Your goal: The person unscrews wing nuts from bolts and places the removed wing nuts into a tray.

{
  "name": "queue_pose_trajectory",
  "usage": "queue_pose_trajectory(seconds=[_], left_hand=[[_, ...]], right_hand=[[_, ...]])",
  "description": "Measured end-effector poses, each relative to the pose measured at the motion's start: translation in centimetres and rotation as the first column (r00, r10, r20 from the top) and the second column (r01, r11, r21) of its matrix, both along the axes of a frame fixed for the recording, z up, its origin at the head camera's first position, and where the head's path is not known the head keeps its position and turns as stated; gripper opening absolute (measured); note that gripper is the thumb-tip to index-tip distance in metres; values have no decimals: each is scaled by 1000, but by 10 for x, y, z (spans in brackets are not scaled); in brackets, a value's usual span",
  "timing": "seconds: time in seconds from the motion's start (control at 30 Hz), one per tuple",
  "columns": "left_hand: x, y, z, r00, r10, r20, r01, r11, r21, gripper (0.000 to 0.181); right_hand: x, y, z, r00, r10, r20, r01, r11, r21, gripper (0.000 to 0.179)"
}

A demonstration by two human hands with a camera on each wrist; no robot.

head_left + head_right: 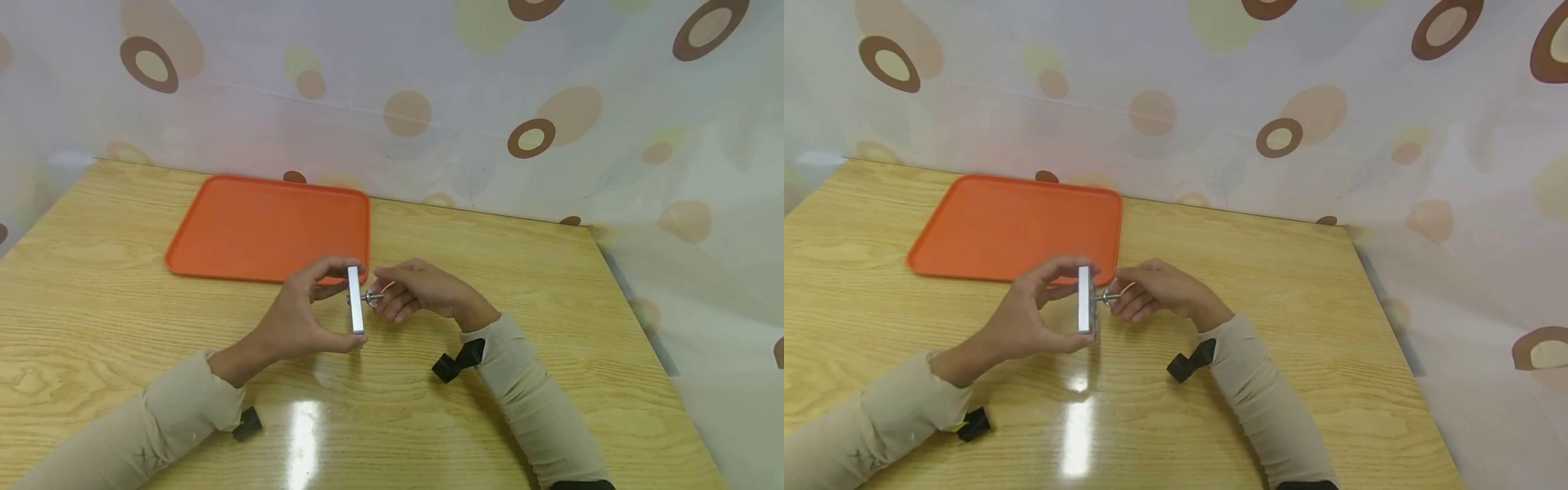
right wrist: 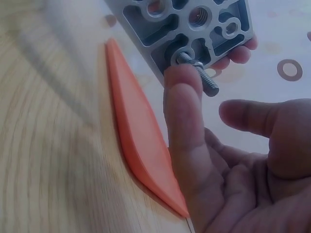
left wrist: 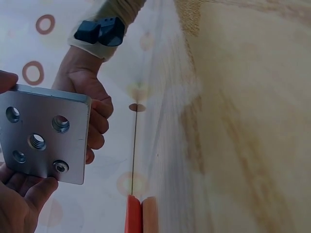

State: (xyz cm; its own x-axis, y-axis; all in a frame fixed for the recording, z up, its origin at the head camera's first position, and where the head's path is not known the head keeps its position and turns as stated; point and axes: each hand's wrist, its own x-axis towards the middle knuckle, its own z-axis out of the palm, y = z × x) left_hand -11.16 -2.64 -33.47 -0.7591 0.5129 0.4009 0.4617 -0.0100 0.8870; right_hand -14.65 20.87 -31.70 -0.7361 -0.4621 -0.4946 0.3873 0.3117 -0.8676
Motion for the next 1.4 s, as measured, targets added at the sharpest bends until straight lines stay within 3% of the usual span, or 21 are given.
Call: queue_pose_trajectory(seconds=[0.33,0.57,0.77,1.03,1.23,1.4], left_hand=[[1,0,0,1000,-14,-3,14,1000,-9,80],[0,0,-1,1000,-12,2,12,1000,-11,80],[0,0,-1,1000,-11,-1,11,1000,-15,81],[0,0,0,1000,-1,2,1,1000,-29,79],[1,0,-1,1000,7,7,-7,999,-32,79],[0,0,-2,1000,0,10,0,1000,-25,79]], right_hand=[[4,-2,3,997,80,-19,-80,997,2,29],[5,-2,2,996,86,-2,-86,996,-35,38],[5,-4,0,996,88,13,-87,993,-78,29],[5,-2,1,992,118,-42,-122,987,-102,18],[4,-1,2,988,136,-74,-141,988,-67,11],[4,-1,2,985,144,-100,-149,988,-47,17]])
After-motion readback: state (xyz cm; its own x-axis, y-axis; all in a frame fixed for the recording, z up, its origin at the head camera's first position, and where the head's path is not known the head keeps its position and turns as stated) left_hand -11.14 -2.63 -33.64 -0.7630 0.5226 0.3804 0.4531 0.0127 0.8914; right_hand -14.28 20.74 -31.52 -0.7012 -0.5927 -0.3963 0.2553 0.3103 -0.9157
